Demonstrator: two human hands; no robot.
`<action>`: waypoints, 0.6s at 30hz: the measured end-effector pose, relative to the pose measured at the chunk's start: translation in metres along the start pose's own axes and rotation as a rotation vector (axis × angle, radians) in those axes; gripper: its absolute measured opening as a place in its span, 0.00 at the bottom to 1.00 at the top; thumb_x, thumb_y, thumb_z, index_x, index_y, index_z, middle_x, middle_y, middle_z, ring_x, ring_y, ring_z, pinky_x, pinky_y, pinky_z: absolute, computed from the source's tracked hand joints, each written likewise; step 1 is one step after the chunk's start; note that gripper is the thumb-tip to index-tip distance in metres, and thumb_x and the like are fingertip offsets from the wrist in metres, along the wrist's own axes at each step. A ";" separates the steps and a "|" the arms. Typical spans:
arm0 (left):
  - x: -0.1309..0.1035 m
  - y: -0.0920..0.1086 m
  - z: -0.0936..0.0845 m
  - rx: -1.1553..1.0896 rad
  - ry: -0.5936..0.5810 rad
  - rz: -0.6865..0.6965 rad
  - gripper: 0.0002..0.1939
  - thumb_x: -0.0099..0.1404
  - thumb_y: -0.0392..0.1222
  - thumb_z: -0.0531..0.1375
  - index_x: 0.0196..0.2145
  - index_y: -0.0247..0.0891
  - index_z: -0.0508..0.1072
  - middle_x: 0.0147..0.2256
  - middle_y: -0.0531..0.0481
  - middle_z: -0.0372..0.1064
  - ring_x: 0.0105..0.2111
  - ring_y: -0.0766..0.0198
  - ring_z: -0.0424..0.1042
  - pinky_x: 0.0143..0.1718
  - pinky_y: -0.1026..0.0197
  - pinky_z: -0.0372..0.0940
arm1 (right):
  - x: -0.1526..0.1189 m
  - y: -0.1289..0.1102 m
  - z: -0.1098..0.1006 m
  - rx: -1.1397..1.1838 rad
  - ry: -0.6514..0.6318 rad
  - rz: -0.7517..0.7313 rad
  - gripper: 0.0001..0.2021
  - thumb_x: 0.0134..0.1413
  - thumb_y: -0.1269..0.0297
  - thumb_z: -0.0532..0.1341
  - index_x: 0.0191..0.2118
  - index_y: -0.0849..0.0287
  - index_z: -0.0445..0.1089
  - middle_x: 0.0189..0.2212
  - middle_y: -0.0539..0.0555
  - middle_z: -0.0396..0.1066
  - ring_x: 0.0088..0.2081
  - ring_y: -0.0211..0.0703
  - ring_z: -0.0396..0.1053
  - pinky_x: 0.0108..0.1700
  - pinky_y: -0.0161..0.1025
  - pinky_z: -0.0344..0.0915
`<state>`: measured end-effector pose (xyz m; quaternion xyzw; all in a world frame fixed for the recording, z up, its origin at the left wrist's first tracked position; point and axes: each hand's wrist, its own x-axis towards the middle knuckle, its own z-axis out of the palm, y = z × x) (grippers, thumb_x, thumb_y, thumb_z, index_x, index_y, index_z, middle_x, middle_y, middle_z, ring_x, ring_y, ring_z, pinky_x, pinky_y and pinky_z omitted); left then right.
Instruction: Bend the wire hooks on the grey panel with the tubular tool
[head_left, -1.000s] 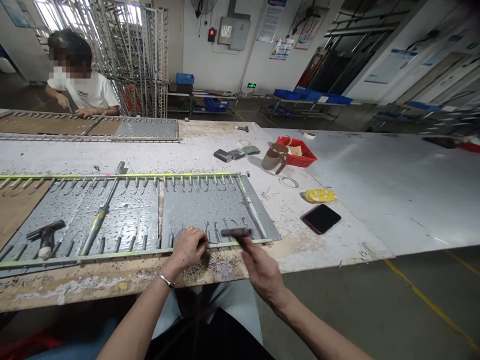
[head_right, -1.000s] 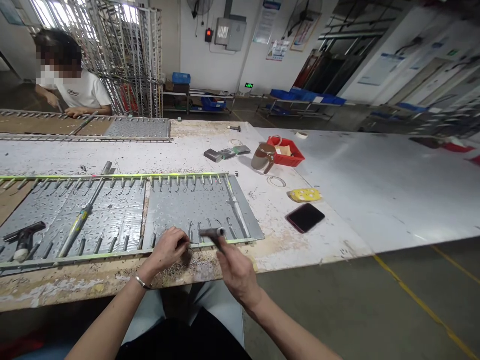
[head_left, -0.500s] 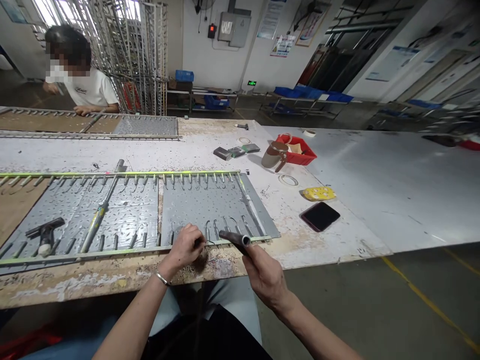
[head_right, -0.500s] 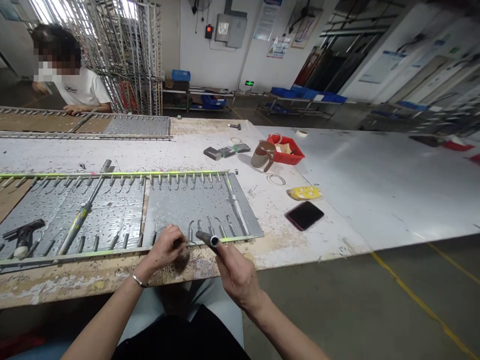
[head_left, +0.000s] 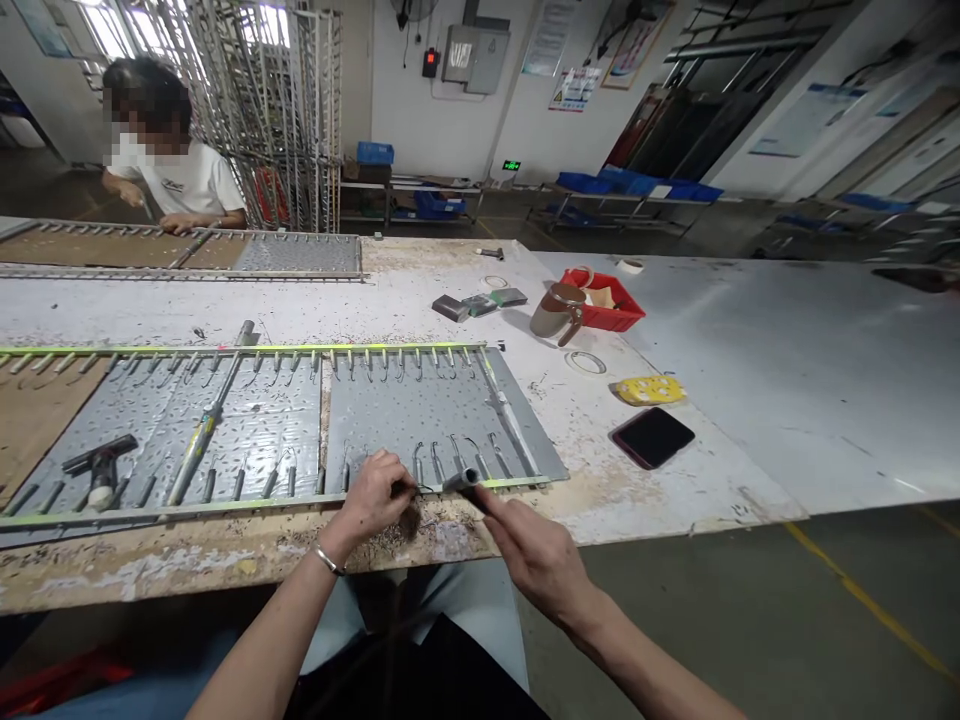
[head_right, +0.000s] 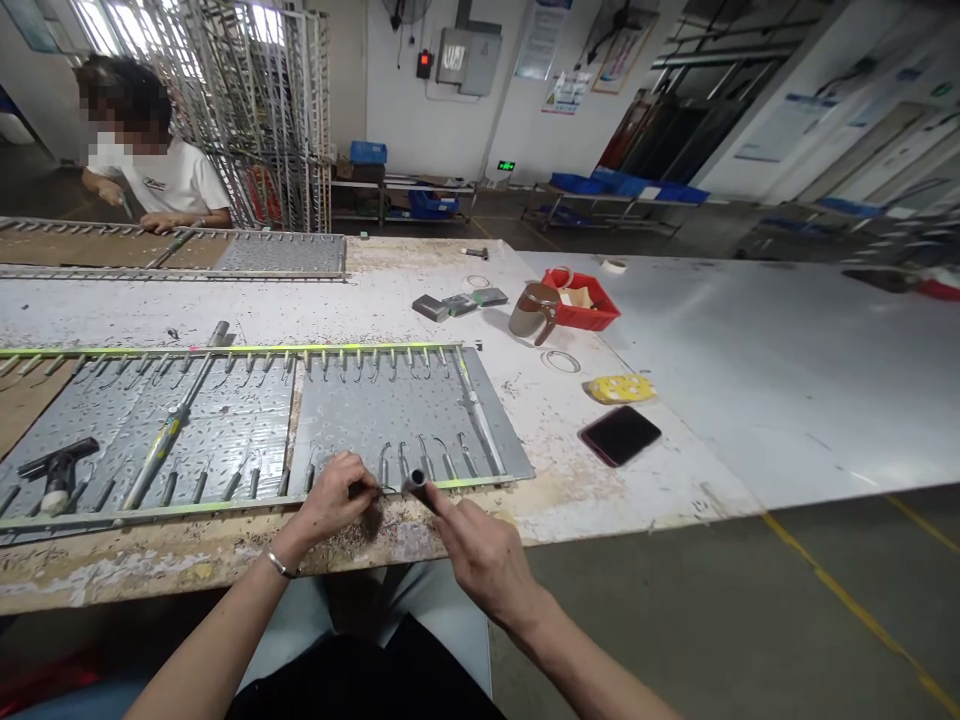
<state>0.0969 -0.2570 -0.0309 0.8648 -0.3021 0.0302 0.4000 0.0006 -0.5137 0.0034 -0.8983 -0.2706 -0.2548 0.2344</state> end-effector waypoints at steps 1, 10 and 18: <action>0.000 0.000 0.000 -0.002 -0.004 0.005 0.08 0.63 0.27 0.61 0.30 0.39 0.72 0.31 0.51 0.69 0.38 0.59 0.65 0.42 0.57 0.58 | 0.000 0.000 -0.001 0.022 0.076 0.012 0.25 0.78 0.70 0.51 0.75 0.53 0.51 0.32 0.52 0.66 0.29 0.46 0.68 0.29 0.38 0.63; 0.001 0.005 -0.004 -0.002 -0.023 -0.024 0.07 0.63 0.29 0.61 0.30 0.39 0.73 0.31 0.50 0.70 0.38 0.59 0.66 0.42 0.57 0.59 | 0.000 -0.003 0.006 0.027 0.071 0.024 0.24 0.78 0.69 0.51 0.74 0.54 0.52 0.30 0.52 0.65 0.28 0.45 0.67 0.29 0.36 0.63; 0.002 0.007 -0.004 0.001 -0.036 -0.057 0.07 0.62 0.29 0.61 0.31 0.38 0.74 0.32 0.49 0.71 0.38 0.58 0.67 0.43 0.55 0.60 | 0.005 -0.002 0.005 0.026 0.057 0.017 0.23 0.79 0.68 0.50 0.74 0.54 0.54 0.31 0.53 0.68 0.27 0.44 0.68 0.27 0.36 0.64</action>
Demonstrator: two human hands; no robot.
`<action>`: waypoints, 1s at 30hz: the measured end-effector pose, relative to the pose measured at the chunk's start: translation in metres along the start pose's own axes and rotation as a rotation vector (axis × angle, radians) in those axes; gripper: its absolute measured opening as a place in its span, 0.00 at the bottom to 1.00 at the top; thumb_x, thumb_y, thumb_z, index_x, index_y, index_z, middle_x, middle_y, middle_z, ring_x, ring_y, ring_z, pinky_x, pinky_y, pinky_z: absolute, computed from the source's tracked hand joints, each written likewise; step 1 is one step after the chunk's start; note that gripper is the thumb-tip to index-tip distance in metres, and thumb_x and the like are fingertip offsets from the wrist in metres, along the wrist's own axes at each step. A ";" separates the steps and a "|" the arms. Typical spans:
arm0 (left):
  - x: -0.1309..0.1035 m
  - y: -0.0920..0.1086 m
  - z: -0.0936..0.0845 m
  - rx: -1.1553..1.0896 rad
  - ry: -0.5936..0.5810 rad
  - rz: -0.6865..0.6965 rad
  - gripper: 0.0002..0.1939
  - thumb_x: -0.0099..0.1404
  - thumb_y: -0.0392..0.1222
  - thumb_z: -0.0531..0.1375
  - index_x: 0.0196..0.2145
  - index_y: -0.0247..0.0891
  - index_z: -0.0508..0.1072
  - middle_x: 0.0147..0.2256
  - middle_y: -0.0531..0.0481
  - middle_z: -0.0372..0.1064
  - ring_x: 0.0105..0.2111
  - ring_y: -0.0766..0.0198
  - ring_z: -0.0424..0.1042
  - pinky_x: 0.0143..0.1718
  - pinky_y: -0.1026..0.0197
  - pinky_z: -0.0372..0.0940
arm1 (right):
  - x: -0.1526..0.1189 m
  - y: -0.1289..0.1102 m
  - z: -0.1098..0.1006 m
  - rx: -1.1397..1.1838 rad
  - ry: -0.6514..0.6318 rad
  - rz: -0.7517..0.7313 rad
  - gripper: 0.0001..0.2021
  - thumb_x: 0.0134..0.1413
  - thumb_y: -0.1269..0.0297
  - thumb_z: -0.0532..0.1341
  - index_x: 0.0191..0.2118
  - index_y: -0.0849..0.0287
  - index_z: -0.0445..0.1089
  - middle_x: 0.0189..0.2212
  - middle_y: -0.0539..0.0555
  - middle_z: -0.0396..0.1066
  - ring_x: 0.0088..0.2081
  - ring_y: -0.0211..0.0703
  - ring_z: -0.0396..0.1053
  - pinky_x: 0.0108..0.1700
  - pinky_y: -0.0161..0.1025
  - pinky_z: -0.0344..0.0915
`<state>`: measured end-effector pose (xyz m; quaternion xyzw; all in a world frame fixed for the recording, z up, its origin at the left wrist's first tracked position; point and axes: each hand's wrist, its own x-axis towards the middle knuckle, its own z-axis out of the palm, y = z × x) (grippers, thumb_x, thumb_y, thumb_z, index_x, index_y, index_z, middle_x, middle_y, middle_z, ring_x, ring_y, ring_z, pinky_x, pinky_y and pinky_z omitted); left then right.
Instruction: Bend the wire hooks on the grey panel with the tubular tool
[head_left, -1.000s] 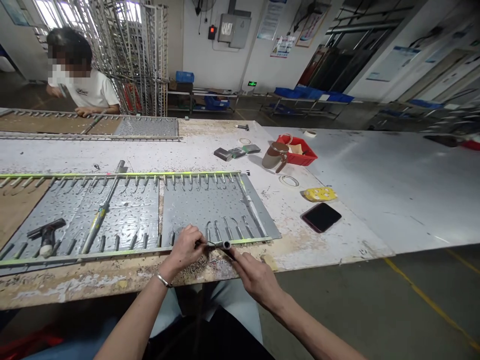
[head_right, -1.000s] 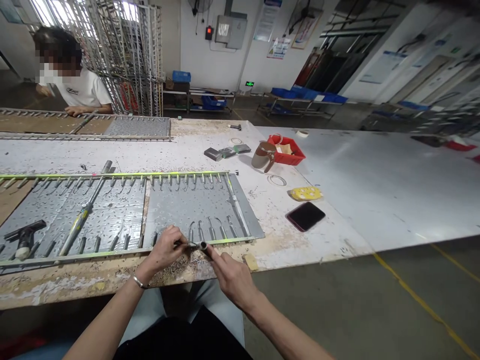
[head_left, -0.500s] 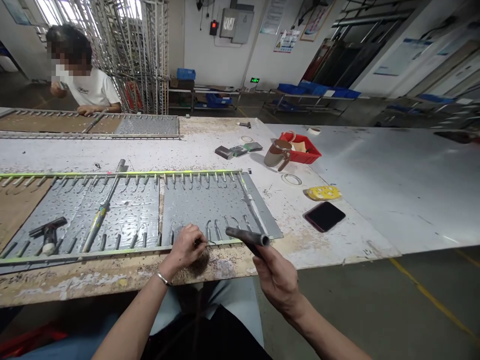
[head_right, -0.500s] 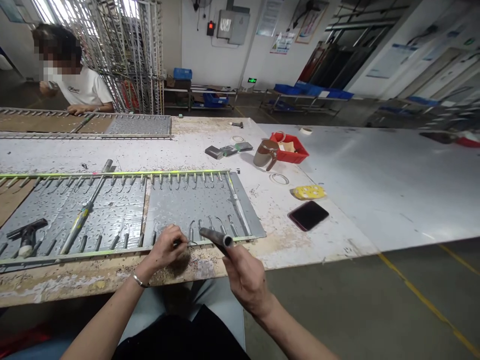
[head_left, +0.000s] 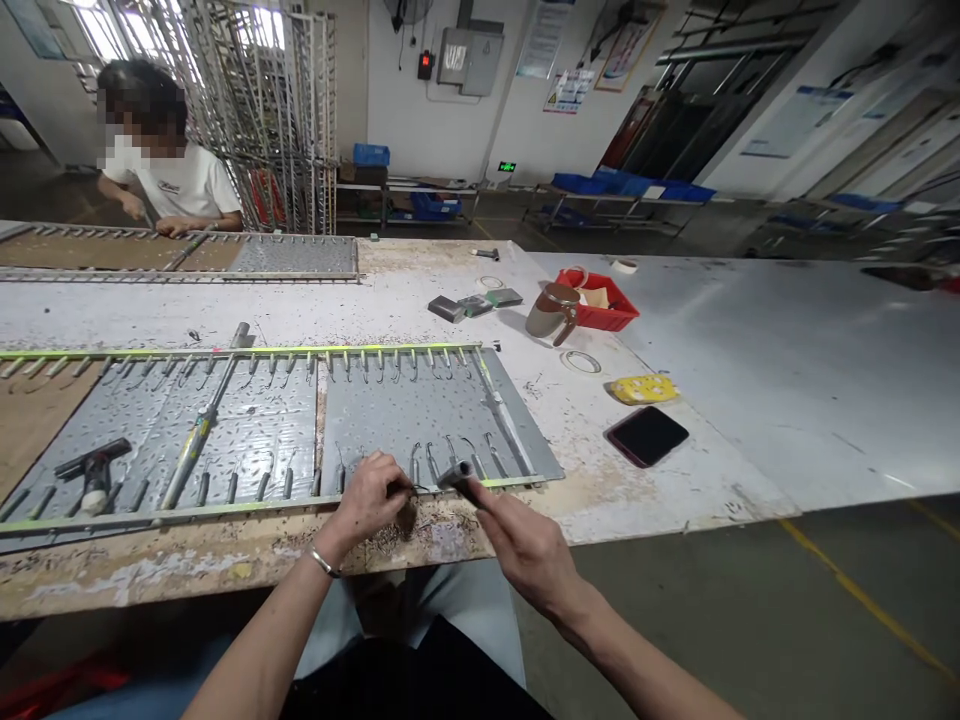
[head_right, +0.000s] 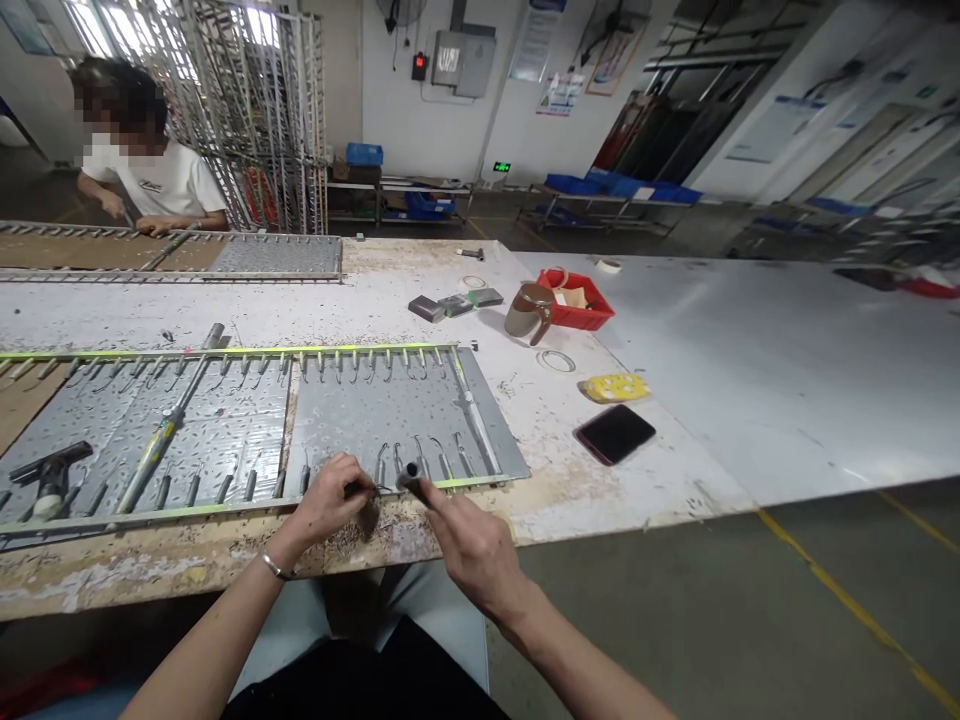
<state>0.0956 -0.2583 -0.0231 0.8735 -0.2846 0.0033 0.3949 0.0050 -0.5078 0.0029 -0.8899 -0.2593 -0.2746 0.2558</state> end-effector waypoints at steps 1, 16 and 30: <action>0.000 0.000 0.000 -0.003 0.000 0.005 0.07 0.62 0.29 0.61 0.31 0.38 0.73 0.32 0.49 0.71 0.38 0.58 0.67 0.43 0.55 0.60 | 0.001 -0.001 -0.001 0.026 0.062 0.012 0.24 0.79 0.69 0.51 0.74 0.53 0.52 0.34 0.55 0.70 0.31 0.47 0.70 0.30 0.37 0.67; 0.002 -0.002 0.000 0.020 -0.035 -0.029 0.04 0.64 0.33 0.61 0.33 0.39 0.76 0.33 0.49 0.72 0.39 0.57 0.69 0.43 0.54 0.62 | 0.004 0.000 0.007 -0.006 -0.018 -0.059 0.21 0.80 0.66 0.48 0.73 0.55 0.56 0.30 0.52 0.68 0.25 0.45 0.68 0.23 0.35 0.63; 0.002 0.002 -0.001 0.011 -0.019 -0.043 0.05 0.65 0.32 0.61 0.32 0.39 0.75 0.33 0.49 0.72 0.40 0.58 0.69 0.44 0.55 0.62 | 0.008 0.008 0.010 -0.005 0.132 -0.021 0.26 0.77 0.71 0.51 0.75 0.54 0.51 0.31 0.52 0.66 0.27 0.45 0.66 0.29 0.36 0.64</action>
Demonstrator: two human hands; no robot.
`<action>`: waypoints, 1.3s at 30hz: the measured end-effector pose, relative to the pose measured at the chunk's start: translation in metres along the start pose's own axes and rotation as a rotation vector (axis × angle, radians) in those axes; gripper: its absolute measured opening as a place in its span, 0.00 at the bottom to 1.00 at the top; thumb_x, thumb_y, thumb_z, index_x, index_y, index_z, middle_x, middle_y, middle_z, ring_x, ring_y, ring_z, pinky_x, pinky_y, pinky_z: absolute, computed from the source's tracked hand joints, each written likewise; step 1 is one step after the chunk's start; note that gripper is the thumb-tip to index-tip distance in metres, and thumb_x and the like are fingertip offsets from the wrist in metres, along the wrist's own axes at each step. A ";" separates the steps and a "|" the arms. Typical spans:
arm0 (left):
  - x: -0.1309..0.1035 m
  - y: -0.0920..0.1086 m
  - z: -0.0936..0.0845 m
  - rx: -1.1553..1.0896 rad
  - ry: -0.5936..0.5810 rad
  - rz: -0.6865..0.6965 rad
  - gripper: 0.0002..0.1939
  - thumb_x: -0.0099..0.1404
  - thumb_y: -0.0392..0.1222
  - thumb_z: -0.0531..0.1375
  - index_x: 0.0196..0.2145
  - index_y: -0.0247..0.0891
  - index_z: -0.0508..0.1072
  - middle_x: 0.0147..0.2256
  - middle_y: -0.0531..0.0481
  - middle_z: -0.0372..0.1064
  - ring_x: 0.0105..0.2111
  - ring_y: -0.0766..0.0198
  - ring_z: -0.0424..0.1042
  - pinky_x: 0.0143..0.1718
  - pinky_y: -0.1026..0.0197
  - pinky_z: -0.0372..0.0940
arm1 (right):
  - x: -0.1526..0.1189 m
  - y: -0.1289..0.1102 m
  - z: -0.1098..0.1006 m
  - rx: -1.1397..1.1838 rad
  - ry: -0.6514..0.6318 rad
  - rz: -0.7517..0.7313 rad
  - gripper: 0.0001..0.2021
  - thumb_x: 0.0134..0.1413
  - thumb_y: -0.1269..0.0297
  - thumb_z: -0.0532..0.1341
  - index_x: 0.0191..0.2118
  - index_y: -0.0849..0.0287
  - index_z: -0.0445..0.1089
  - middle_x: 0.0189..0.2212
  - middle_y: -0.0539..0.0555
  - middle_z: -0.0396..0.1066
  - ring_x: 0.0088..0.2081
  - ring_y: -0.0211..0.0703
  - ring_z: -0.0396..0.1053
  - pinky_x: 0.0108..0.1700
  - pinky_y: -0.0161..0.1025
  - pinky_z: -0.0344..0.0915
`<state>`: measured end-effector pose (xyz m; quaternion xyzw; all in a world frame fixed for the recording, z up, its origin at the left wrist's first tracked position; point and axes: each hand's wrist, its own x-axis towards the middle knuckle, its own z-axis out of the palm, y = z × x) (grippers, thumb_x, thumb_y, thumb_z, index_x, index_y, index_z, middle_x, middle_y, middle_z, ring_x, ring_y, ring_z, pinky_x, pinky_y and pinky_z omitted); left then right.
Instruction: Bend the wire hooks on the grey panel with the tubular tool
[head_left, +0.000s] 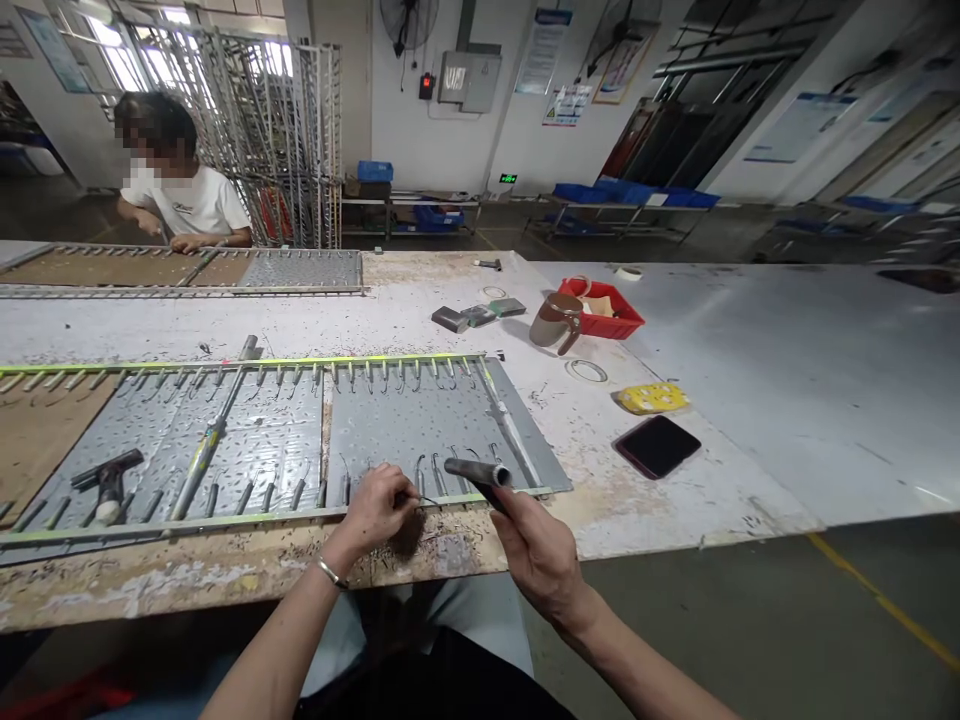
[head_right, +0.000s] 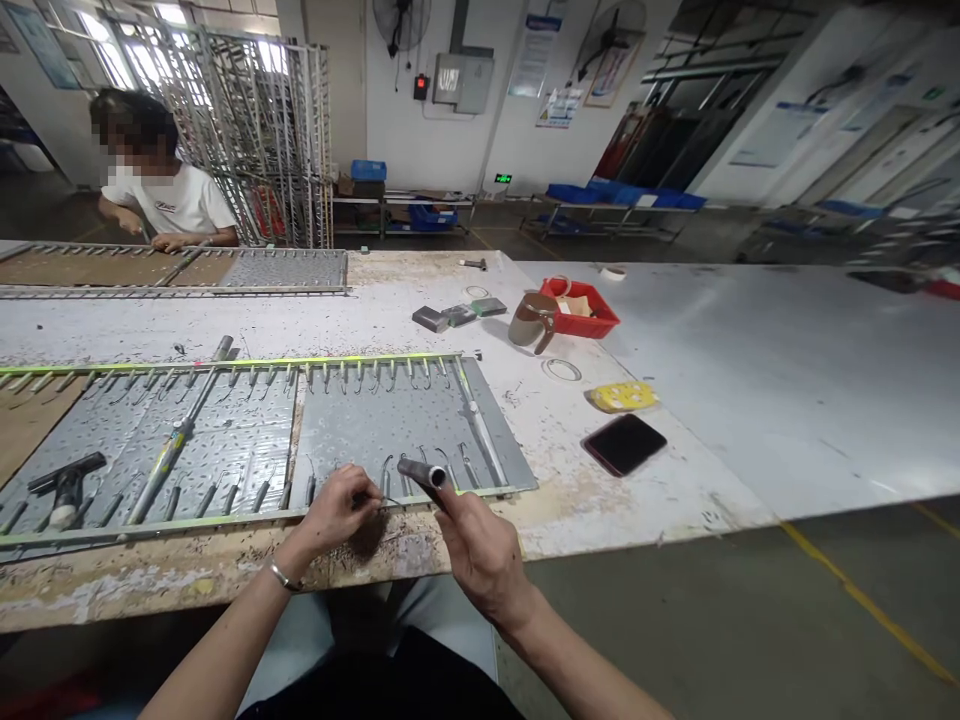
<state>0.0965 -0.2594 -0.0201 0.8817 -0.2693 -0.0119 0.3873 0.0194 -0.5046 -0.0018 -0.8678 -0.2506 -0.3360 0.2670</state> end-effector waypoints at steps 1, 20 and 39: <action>0.000 0.000 0.000 0.002 -0.002 0.007 0.05 0.65 0.32 0.61 0.32 0.39 0.75 0.33 0.49 0.72 0.40 0.58 0.69 0.44 0.55 0.62 | -0.001 0.000 0.001 0.000 -0.001 -0.012 0.25 0.77 0.70 0.50 0.74 0.53 0.51 0.30 0.52 0.66 0.26 0.45 0.66 0.27 0.36 0.64; 0.001 -0.001 -0.001 0.014 -0.044 0.011 0.04 0.68 0.35 0.62 0.35 0.39 0.76 0.34 0.49 0.74 0.38 0.58 0.70 0.44 0.57 0.61 | -0.001 0.000 -0.001 0.075 -0.047 -0.019 0.22 0.80 0.67 0.48 0.73 0.53 0.54 0.33 0.53 0.68 0.28 0.46 0.68 0.27 0.37 0.64; 0.002 0.000 -0.001 -0.021 -0.073 -0.008 0.05 0.67 0.31 0.61 0.36 0.37 0.78 0.34 0.50 0.75 0.39 0.59 0.70 0.46 0.57 0.61 | 0.004 -0.002 -0.002 0.018 -0.119 -0.066 0.22 0.81 0.67 0.46 0.75 0.55 0.51 0.32 0.54 0.68 0.28 0.44 0.68 0.27 0.36 0.61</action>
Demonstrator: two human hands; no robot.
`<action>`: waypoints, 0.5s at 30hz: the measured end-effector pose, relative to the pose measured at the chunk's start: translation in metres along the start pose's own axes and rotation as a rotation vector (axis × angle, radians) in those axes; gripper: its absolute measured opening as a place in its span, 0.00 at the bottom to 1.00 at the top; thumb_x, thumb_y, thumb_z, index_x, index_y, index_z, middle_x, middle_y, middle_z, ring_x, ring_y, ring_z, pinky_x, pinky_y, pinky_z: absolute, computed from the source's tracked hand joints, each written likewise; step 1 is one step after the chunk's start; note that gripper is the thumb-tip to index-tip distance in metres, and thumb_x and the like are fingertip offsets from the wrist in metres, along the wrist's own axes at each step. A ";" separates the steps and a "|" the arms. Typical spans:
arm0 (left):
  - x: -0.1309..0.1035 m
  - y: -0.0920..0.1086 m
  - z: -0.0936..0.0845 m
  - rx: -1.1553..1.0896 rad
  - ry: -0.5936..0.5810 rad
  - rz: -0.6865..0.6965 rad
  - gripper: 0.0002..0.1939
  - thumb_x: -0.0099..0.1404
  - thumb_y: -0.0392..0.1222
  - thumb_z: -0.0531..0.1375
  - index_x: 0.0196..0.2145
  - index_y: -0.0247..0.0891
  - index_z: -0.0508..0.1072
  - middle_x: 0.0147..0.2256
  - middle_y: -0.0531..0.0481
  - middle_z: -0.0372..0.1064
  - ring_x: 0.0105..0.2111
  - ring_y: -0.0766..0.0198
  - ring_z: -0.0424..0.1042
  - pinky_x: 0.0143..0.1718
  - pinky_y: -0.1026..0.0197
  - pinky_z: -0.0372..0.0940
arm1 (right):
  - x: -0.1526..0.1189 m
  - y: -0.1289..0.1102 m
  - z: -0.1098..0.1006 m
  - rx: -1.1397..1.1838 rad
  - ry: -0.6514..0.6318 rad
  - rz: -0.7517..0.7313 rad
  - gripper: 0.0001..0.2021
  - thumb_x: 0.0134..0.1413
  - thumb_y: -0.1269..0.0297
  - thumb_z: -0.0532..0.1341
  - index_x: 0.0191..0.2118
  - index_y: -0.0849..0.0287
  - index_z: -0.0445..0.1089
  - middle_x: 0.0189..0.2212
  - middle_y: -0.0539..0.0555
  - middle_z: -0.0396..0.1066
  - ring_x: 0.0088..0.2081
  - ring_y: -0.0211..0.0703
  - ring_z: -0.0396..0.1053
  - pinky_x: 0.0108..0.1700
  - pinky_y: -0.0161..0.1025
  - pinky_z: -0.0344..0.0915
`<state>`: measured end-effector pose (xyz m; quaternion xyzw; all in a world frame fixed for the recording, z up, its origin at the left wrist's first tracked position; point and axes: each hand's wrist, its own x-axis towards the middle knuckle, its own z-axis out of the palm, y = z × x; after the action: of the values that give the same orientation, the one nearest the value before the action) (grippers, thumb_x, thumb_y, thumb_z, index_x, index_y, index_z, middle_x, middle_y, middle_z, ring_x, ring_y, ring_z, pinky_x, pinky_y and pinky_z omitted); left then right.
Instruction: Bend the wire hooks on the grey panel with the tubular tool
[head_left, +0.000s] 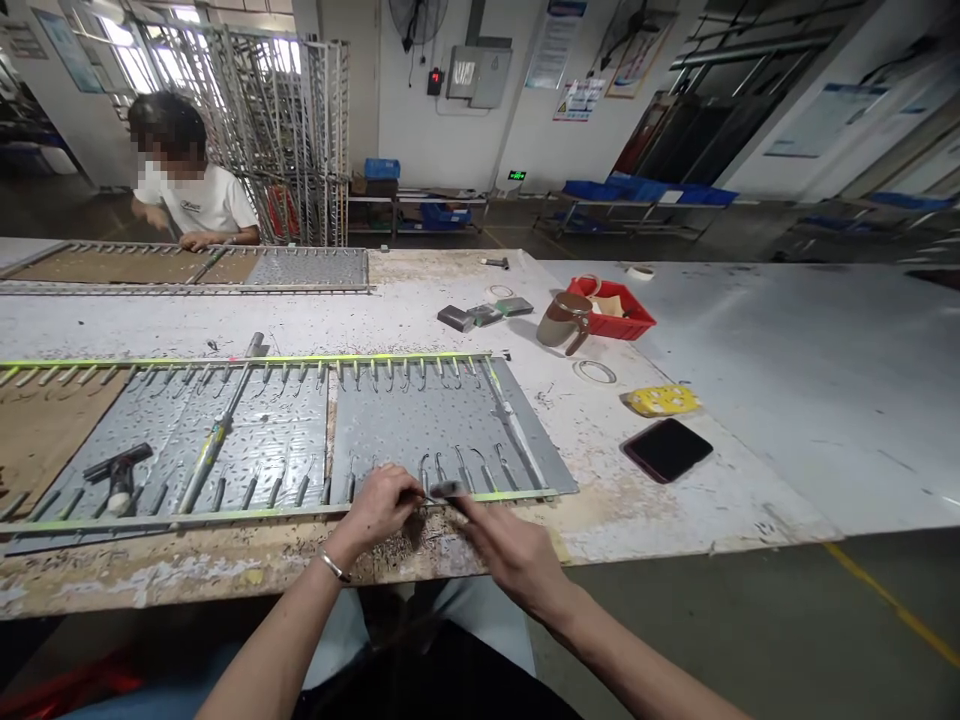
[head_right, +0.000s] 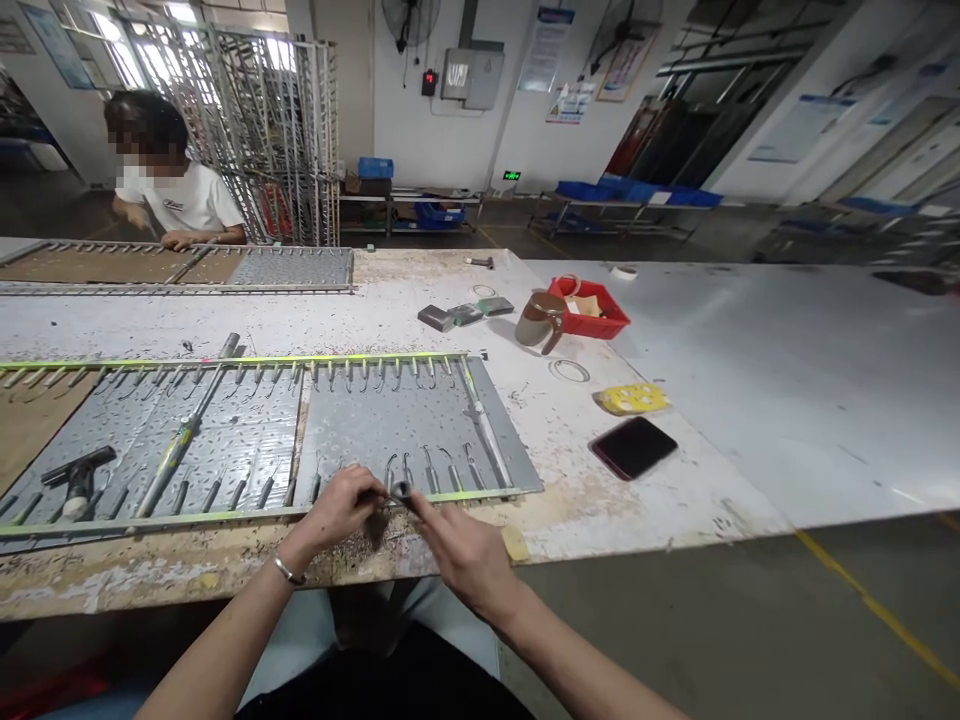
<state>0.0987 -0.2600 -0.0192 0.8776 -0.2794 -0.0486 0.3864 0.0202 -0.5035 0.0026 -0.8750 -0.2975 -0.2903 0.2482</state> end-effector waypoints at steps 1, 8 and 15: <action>0.000 0.000 0.000 0.010 -0.003 0.001 0.06 0.67 0.31 0.61 0.36 0.37 0.78 0.34 0.49 0.75 0.39 0.59 0.70 0.46 0.57 0.61 | 0.001 -0.001 0.000 -0.009 -0.056 -0.011 0.22 0.82 0.66 0.46 0.74 0.55 0.51 0.31 0.53 0.68 0.27 0.43 0.68 0.26 0.35 0.60; 0.000 -0.004 0.002 -0.001 0.012 0.026 0.06 0.67 0.31 0.62 0.36 0.38 0.78 0.34 0.50 0.75 0.38 0.60 0.70 0.46 0.57 0.61 | 0.002 -0.005 -0.001 0.032 0.068 0.000 0.23 0.80 0.69 0.49 0.74 0.56 0.52 0.31 0.53 0.66 0.27 0.44 0.66 0.26 0.36 0.61; 0.000 -0.002 -0.001 -0.018 -0.002 -0.009 0.07 0.66 0.29 0.61 0.36 0.37 0.78 0.35 0.49 0.76 0.40 0.58 0.70 0.45 0.58 0.62 | -0.002 0.001 0.002 0.063 0.079 0.044 0.24 0.80 0.68 0.50 0.75 0.54 0.51 0.35 0.55 0.70 0.33 0.46 0.70 0.31 0.37 0.65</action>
<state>0.0999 -0.2581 -0.0203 0.8753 -0.2756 -0.0537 0.3937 0.0207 -0.5038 -0.0001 -0.8610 -0.2771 -0.3093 0.2935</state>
